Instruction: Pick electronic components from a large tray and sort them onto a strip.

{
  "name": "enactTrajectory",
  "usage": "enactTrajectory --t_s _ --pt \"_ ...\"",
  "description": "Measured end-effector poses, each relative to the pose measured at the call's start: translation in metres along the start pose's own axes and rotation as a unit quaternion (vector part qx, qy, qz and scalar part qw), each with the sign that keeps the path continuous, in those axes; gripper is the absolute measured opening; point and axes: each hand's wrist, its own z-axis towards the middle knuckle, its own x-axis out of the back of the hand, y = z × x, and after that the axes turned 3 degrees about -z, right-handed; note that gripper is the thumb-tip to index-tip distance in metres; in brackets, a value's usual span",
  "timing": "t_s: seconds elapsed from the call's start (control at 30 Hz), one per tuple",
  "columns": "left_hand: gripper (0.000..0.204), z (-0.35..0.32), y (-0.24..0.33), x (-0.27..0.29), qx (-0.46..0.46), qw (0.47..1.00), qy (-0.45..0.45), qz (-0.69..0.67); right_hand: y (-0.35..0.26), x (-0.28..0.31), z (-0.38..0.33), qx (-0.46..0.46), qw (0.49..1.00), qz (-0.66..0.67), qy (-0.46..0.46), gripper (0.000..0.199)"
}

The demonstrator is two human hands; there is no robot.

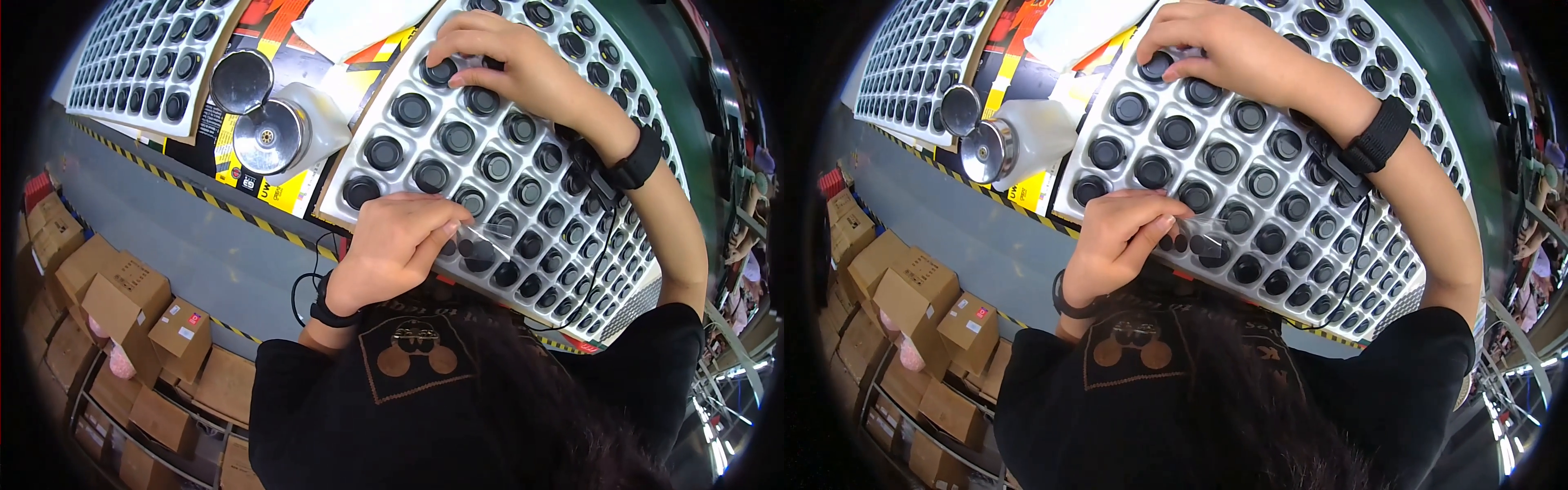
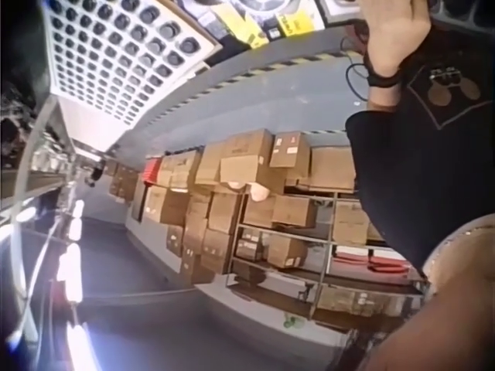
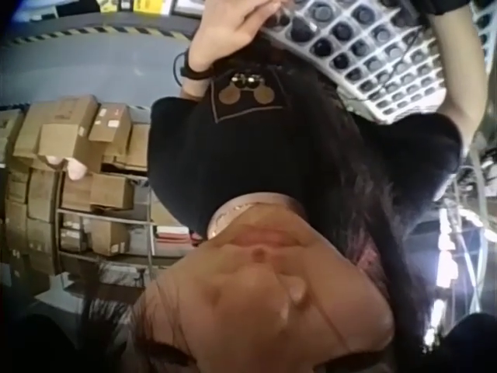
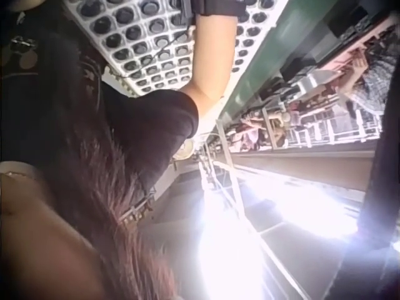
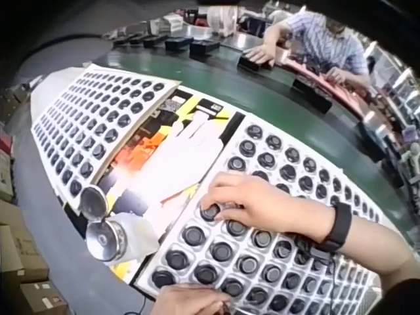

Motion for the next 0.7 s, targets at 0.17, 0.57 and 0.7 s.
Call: enactTrajectory --t_s 0.17,0.57,0.7 --pt "0.008 0.000 0.001 0.002 -0.002 1.000 0.004 0.009 0.002 0.002 0.004 0.002 0.999 0.022 -0.036 0.018" --pt "0.008 0.001 -0.002 0.002 -0.014 1.000 0.005 -0.004 0.025 0.008 0.024 0.292 0.956 0.013 0.027 0.017" --pt "0.010 0.001 -0.003 0.002 -0.027 1.000 0.005 -0.007 0.001 0.027 0.037 0.155 0.975 0.003 -0.157 0.013"
